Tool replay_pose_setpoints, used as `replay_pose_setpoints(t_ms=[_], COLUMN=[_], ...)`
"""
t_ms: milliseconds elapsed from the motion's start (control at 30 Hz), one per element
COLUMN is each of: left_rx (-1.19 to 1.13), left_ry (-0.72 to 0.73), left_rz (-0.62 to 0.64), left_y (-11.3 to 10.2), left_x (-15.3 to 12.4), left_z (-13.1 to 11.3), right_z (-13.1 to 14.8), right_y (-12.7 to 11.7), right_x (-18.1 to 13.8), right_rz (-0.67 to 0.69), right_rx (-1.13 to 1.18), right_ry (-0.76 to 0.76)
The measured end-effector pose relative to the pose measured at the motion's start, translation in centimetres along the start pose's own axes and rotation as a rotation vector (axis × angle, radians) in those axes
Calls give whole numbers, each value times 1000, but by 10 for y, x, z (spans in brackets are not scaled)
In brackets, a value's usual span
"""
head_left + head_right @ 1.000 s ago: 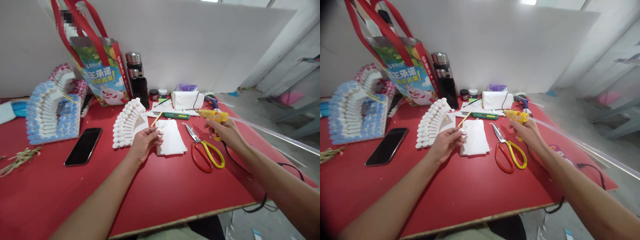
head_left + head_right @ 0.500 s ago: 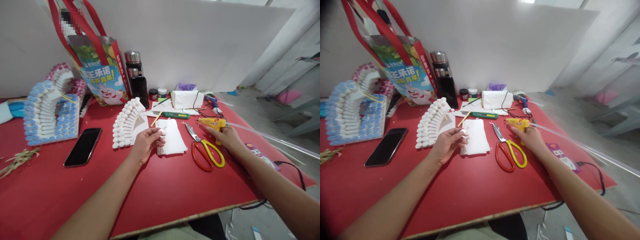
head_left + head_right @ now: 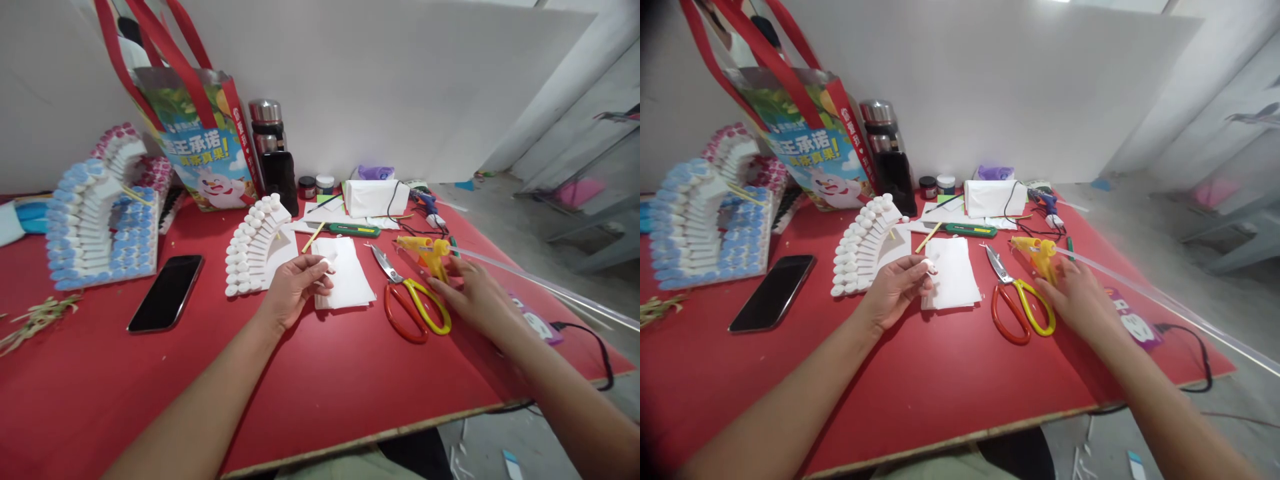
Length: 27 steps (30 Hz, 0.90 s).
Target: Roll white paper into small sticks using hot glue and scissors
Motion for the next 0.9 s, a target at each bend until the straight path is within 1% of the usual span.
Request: replay_pose_setpoints(t_ms=[67,100,167,233,267,333,367,433,467,500,567,600,667,733,800,900], left_rx=[-8,-11,-16,-15,-13,-2,5,20,29,40,64,78,106,135,159,178], left_ry=[2,1,-6,-22,-31,-44,-42,-23,-6,11,36,44,54,62,63,47], left_rz=[-1,-2,5,21,28,49,57,61,59,53,39,37,43,57,62,59], left_y=[1,1,2,4,5,8,10,11,12,11,9,8,7,6,6,6], left_x=[0,0,0,0,-1,-2,-3,-4,-4,-4,-4,-4,-3,-3,-2,-2], left_z=[-1,0,1,3,4,5,5,1,-1,-4,-9,-11,-12,-12,-10,-7], right_z=[5,12,28,51,65,94,109,141,152,164,185,192,201,201,196,190], right_y=[-8,-15,-32,-49,-56,-61,-63,-57,-51,-40,-10,4,27,43,51,50], right_x=[-25,-39,-67,-87,-90,-80,-69,-40,-24,-8,15,21,26,25,22,21], right_rz=[-66,-123,-250,-323,-325,-229,-190,-74,-24,60,259,331,442,493,507,484], right_rx=[-117,-165,-185,-79,27,263,384,615,742,860,1062,1191,1406,1550,1611,1584], right_ry=[-52,-96,-163,-246,-291,-327,-346,-366,-339,-312,-255,-238,-206,-180,-159,-177])
Point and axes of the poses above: each hand's wrist, its own x-axis towards the middle knuckle, its own y-axis out of the palm, z = x × y, the point moved 10 cm from there along x, towards the middle knuckle, and after that the axes turned 3 degrees about z, right-handed, at the moved point
